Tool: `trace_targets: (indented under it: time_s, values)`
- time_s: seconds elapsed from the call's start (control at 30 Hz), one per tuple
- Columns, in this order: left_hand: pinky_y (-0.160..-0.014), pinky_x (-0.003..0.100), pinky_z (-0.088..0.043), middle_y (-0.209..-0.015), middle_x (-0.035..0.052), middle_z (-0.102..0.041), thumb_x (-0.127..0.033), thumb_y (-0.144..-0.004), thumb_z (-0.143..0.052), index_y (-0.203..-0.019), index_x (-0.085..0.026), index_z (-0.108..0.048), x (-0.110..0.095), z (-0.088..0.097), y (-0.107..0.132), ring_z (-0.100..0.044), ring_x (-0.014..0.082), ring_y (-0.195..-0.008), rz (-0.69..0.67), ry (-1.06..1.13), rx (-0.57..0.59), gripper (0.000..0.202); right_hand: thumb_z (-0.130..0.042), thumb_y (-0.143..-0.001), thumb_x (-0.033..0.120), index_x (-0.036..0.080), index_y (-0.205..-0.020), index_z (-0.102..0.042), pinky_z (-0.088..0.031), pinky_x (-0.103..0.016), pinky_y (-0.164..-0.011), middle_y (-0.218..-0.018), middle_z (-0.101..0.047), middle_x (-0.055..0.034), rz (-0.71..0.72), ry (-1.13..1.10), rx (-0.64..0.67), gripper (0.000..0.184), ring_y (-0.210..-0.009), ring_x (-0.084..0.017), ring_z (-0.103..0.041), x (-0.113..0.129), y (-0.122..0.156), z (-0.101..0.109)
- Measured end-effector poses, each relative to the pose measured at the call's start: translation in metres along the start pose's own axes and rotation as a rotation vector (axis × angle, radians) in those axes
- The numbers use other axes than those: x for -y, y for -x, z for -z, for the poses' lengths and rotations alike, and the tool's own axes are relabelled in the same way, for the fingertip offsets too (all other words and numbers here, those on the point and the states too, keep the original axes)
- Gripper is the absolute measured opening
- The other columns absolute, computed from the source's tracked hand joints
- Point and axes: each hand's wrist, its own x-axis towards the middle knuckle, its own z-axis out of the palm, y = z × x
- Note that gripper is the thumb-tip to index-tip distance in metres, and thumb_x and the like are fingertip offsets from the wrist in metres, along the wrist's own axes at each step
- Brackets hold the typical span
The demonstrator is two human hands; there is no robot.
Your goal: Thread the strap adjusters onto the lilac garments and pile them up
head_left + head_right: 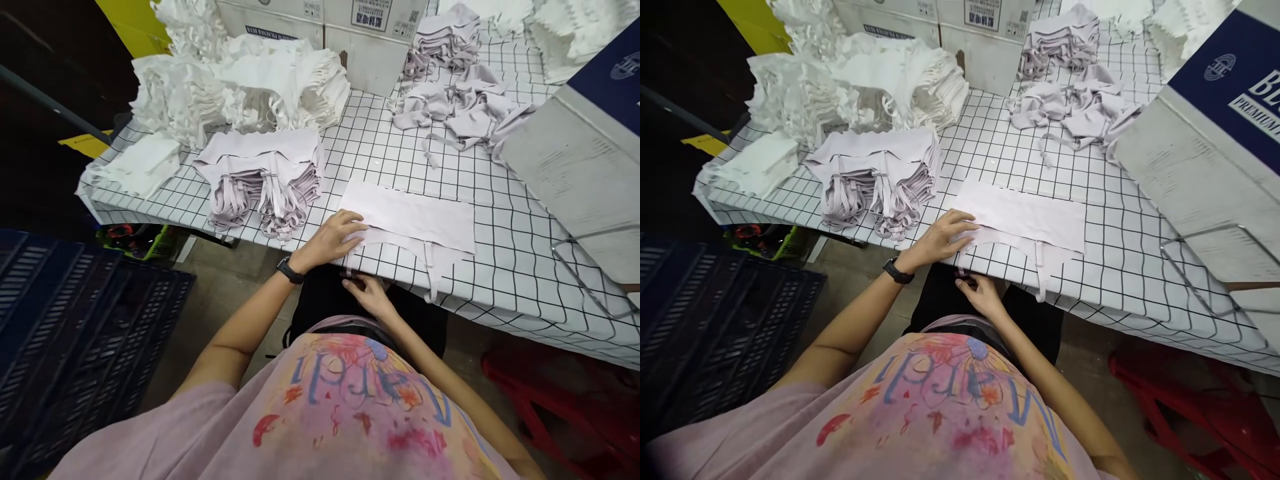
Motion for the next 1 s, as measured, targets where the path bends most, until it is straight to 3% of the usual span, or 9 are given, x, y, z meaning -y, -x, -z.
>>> trace_targets:
  time_s: [0.2,0.37,0.47,0.57,0.63,0.77,0.87,1.0]
  values:
    - [-0.107,0.043,-0.048,-0.128,0.0145,-0.06,-0.035,-0.099,-0.062,-0.119,-0.016,-0.068,0.007,-0.01,0.009,-0.056,0.0257,-0.12,-0.008,-0.058,0.034,0.027,-0.054,-0.1,0.047,0.02,-0.098,-0.076,-0.05,-0.033,-0.083,-0.093,-0.077,-0.0048,0.095,0.159,0.072,0.035,-0.088,-0.022,-0.07,0.034,0.056,0.03]
    - [-0.109,0.042,-0.046,-0.13,0.0136,-0.058,-0.037,-0.101,-0.058,-0.123,-0.017,-0.066,0.008,-0.014,0.012,-0.054,0.0247,-0.122,-0.002,-0.072,0.019,0.03,-0.057,-0.099,0.049,0.02,-0.093,-0.074,-0.047,-0.028,-0.068,-0.08,-0.072,-0.0026,0.002,0.123,0.14,0.034,-0.072,-0.017,-0.064,0.06,0.111,0.06]
    - [-0.109,0.045,-0.046,-0.131,0.0131,-0.058,-0.038,-0.102,-0.056,-0.123,-0.02,-0.065,0.006,-0.014,0.012,-0.053,0.0253,-0.123,0.018,-0.076,0.034,0.029,-0.058,-0.098,0.051,0.019,-0.111,-0.075,-0.046,-0.028,-0.064,-0.073,-0.07,-0.002,-0.067,0.107,0.113,0.037,-0.067,-0.017,-0.062,0.065,0.135,0.072]
    - [-0.109,0.046,-0.047,-0.132,0.0136,-0.059,-0.038,-0.102,-0.056,-0.122,-0.02,-0.066,0.004,-0.013,0.011,-0.054,0.0265,-0.124,0.029,-0.085,0.043,0.029,-0.058,-0.099,0.049,0.021,-0.138,-0.063,-0.044,-0.028,-0.059,-0.076,-0.073,-0.0019,-0.083,0.11,0.02,0.049,-0.063,-0.017,-0.059,0.069,0.153,0.076]
    - [-0.109,0.046,-0.047,-0.131,0.0142,-0.059,-0.038,-0.102,-0.056,-0.121,-0.019,-0.067,0.005,-0.013,0.011,-0.054,0.0268,-0.124,0.032,-0.094,0.039,0.029,-0.06,-0.098,0.048,0.023,-0.137,-0.063,-0.045,-0.028,-0.061,-0.079,-0.074,-0.0021,-0.072,0.11,-0.039,0.046,-0.065,-0.017,-0.06,0.075,0.162,0.076]
    - [-0.109,0.046,-0.047,-0.131,0.0145,-0.06,-0.038,-0.101,-0.057,-0.12,-0.018,-0.067,0.007,-0.013,0.011,-0.054,0.0269,-0.124,0.031,-0.089,0.047,0.03,-0.061,-0.097,0.047,0.024,-0.106,-0.078,-0.049,-0.029,-0.066,-0.082,-0.077,-0.0056,-0.086,-0.074,-0.077,0.03,-0.068,-0.018,-0.061,0.091,0.17,0.077]
    - [-0.109,0.047,-0.047,-0.131,0.0151,-0.061,-0.034,-0.102,-0.055,-0.117,-0.018,-0.068,-0.005,-0.011,0.008,-0.056,0.0271,-0.124,0.042,-0.059,-0.005,0.026,-0.059,-0.097,0.044,0.024,-0.113,-0.079,-0.054,-0.033,-0.073,-0.101,-0.08,-0.0102,-0.062,-0.357,-0.074,0.032,-0.072,-0.018,-0.062,0.097,0.158,0.076]
    - [-0.109,0.044,-0.049,-0.125,0.0114,-0.067,-0.022,-0.102,-0.05,-0.111,-0.021,-0.068,-0.048,0.002,0.004,-0.06,0.023,-0.122,0.017,0.163,-0.094,0.02,-0.064,-0.091,0.035,0.024,-0.126,-0.074,-0.055,-0.037,-0.086,-0.127,-0.074,-0.0114,0.029,-0.58,-0.058,0.039,-0.087,-0.02,-0.066,0.097,0.123,0.077]
